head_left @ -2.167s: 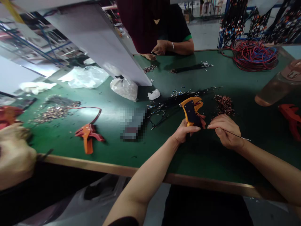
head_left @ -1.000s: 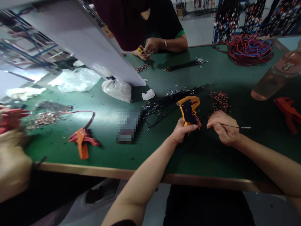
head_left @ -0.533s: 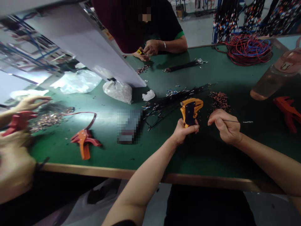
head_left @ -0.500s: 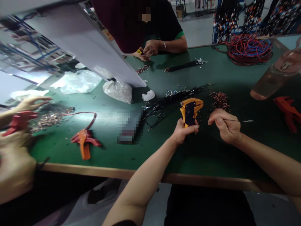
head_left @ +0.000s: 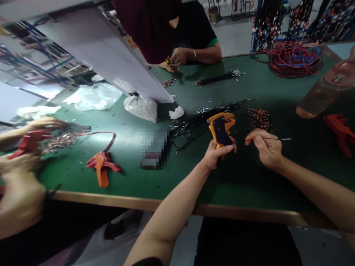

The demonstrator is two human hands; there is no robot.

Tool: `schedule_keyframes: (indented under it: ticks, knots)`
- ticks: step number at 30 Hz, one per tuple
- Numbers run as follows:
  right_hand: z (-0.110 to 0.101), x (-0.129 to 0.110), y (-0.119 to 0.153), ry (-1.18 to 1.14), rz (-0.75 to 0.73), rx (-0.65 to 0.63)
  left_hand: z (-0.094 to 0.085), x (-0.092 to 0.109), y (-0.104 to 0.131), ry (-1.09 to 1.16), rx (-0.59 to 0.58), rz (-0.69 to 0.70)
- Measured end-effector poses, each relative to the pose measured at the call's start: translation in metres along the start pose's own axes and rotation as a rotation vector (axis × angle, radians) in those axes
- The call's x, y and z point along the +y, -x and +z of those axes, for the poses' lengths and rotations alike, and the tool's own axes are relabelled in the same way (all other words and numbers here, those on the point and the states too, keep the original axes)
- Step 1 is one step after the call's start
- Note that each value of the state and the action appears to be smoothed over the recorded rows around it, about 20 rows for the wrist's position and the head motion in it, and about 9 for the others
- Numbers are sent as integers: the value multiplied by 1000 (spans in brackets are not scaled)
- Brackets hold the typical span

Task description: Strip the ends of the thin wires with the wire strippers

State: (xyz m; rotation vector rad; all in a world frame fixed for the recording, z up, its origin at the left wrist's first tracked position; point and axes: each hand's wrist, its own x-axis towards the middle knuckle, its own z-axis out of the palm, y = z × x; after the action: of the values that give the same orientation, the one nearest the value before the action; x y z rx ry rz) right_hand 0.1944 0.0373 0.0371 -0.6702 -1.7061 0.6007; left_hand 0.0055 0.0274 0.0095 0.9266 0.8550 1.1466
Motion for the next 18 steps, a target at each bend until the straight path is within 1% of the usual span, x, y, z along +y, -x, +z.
schedule_keyframes:
  ticks: [3,7,9,12,13,14,15,16,18]
  knots:
    - [2,1,2,14,48,-5,0,0,0,120,-39,-25]
    - [5,7,6,-17,111,31,1,2,0,169,-52,-67]
    - [6,14,5,-66,162,110,2,2,0,197,-54,-76]
    - [4,25,1,-161,240,294,2,3,-2,224,-42,-67]
    - [3,28,-1,-169,252,331,2,3,-3,225,-36,-55]
    - [2,31,-2,-152,257,332,1,2,-3,222,-28,-40]
    - [2,32,-2,-112,256,292,1,2,-4,217,-18,-24]
    - [2,33,-1,-61,253,222,0,2,-4,213,-3,-8]
    - [3,32,3,44,231,27,0,3,-4,208,30,19]
